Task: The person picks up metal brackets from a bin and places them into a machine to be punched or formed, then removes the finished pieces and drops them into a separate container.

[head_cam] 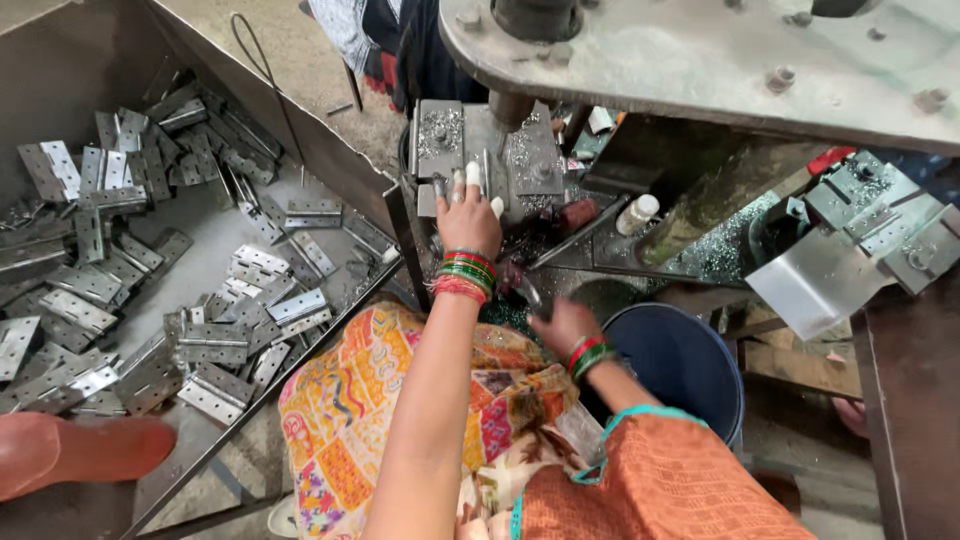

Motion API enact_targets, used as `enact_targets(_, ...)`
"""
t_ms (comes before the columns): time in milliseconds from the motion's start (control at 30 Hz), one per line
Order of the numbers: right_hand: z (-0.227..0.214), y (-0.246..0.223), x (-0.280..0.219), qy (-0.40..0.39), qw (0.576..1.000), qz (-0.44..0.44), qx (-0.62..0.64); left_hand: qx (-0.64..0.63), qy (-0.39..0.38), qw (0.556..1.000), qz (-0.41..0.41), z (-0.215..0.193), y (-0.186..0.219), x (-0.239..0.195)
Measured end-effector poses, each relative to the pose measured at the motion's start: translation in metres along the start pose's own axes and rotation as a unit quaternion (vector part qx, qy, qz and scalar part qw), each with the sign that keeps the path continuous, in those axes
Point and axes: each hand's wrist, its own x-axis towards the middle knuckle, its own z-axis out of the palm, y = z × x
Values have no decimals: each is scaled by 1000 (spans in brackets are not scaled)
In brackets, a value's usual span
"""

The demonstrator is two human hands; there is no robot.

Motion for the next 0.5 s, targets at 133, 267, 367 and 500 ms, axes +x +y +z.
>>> enact_targets(133,31,5,-3,84,996,-19,18,13,6,1000,6,-5,-2,11)
enact_targets(267,4,7,28,3,999,-8,50,17,53,998,30,7,-5,4)
enact_targets(367,-13,8,28,-23,999,-7,-33,14,74,997,28,8,-2,3)
enact_targets(500,24,6,-2,40,999,-19,11,15,11,1000,8,-4,-1,1)
